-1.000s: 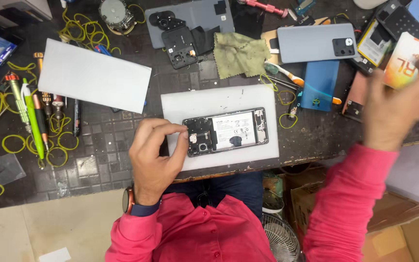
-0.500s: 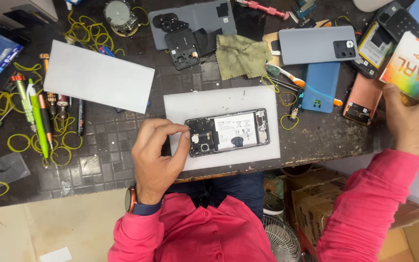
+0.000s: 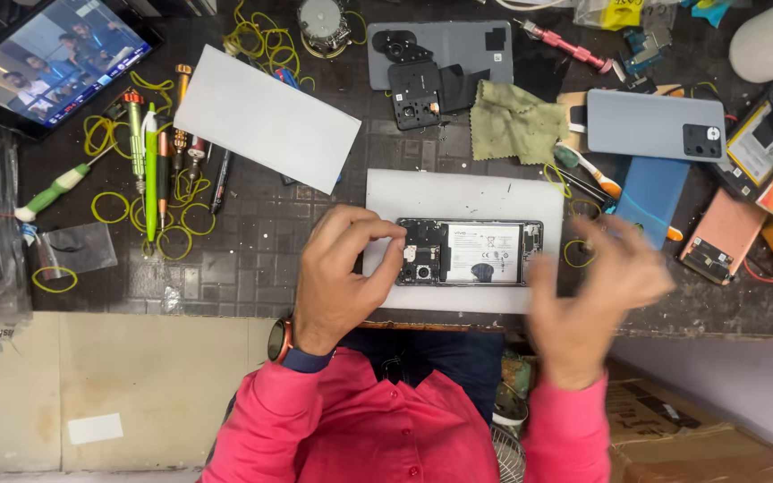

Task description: The person applies adhesive around the perimeter of a disassembled smartphone chassis, then aligns and attaches a new back cover. The person uses a screwdriver to remove a screw, a tube of adhesive, and a cloth to wipe the back cover before assembly.

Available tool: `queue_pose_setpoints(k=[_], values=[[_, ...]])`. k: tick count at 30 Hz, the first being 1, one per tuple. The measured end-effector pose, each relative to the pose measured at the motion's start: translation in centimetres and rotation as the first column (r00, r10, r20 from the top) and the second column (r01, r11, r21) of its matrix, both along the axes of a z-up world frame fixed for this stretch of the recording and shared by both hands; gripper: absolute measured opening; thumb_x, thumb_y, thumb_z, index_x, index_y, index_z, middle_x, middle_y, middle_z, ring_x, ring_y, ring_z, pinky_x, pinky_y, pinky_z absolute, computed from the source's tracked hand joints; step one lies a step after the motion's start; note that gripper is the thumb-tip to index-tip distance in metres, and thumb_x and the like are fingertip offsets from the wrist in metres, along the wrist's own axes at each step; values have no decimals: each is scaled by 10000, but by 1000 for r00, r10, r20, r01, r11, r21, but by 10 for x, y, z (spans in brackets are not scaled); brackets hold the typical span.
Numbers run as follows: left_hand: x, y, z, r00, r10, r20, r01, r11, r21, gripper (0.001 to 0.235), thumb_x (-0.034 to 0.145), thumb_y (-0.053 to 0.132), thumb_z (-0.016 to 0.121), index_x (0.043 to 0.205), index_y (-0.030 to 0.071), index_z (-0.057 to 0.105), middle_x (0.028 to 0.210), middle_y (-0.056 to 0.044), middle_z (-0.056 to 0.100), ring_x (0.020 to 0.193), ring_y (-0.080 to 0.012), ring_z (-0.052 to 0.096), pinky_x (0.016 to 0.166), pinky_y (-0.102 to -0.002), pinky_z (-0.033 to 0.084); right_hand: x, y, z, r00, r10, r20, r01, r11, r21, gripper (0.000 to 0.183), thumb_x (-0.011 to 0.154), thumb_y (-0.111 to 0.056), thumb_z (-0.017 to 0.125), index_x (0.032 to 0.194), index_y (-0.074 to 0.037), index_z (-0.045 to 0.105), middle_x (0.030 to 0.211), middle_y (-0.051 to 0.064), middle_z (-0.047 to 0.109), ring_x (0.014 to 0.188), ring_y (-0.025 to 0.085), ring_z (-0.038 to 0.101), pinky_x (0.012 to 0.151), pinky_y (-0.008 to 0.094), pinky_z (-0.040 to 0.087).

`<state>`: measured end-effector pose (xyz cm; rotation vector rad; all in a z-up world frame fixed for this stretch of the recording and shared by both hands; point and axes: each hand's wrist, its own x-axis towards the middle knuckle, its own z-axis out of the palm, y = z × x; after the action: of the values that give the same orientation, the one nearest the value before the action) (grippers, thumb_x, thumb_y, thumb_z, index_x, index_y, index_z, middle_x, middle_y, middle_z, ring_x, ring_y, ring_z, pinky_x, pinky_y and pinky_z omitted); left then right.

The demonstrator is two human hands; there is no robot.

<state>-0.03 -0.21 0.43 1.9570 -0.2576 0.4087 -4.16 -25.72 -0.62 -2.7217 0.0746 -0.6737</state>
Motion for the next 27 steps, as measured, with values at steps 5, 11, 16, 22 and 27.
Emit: queue_pose_setpoints(k=[5, 11, 16, 22, 27], values=[[0, 0, 0, 1000, -10, -1, 10, 1000, 6, 123, 859, 20, 771, 969, 51, 726, 955, -95, 647, 898, -260, 666, 801, -353, 535, -12, 49, 2, 979, 185, -85, -180, 982, 56, 606, 947, -357, 699, 1421, -11, 544, 1472, 161, 500, 1367, 357, 378, 1168, 501, 223], [1, -2, 0, 1000, -3, -6, 3, 1000, 1, 125, 856, 18, 773, 964, 54, 724, 952, -89, 646, 896, -250, 664, 794, -349, 536, -20, 56, 2, 972, 227, -54, -220, 969, 109, 569, 926, -250, 702, 1400, 11, 526, 1413, 165, 528, 1306, 343, 405, 1126, 475, 263], [-1, 0, -2, 1000, -10, -29, 11, 1000, 22, 128, 847, 17, 779, 959, 54, 728, 950, -91, 653, 872, -252, 659, 757, -348, 521, 1, 0, 4, 997, 64, -44, -65, 998, -9, 433, 994, -70, 635, 1421, -55, 562, 1454, 142, 551, 1347, 323, 412, 1142, 475, 271], [-1, -1, -1, 999, -15, -36, 16, 999, 31, 127, 861, 21, 776, 973, 55, 725, 968, -94, 652, 882, -252, 673, 773, -344, 533, 30, -82, 5, 982, -151, -115, 142, 986, -86, 499, 983, -130, 718, 1438, -52, 529, 1456, 203, 464, 1393, 419, 361, 1149, 571, 260], [-1, -1, -3, 999, -31, -30, 32, 999, 35, 136, 858, 20, 782, 975, 49, 719, 970, -98, 648, 880, -254, 669, 759, -340, 526, 56, -131, 22, 993, 14, -115, -30, 990, -135, 582, 932, -80, 687, 1485, -62, 505, 1476, 191, 450, 1368, 390, 368, 1226, 547, 273]])
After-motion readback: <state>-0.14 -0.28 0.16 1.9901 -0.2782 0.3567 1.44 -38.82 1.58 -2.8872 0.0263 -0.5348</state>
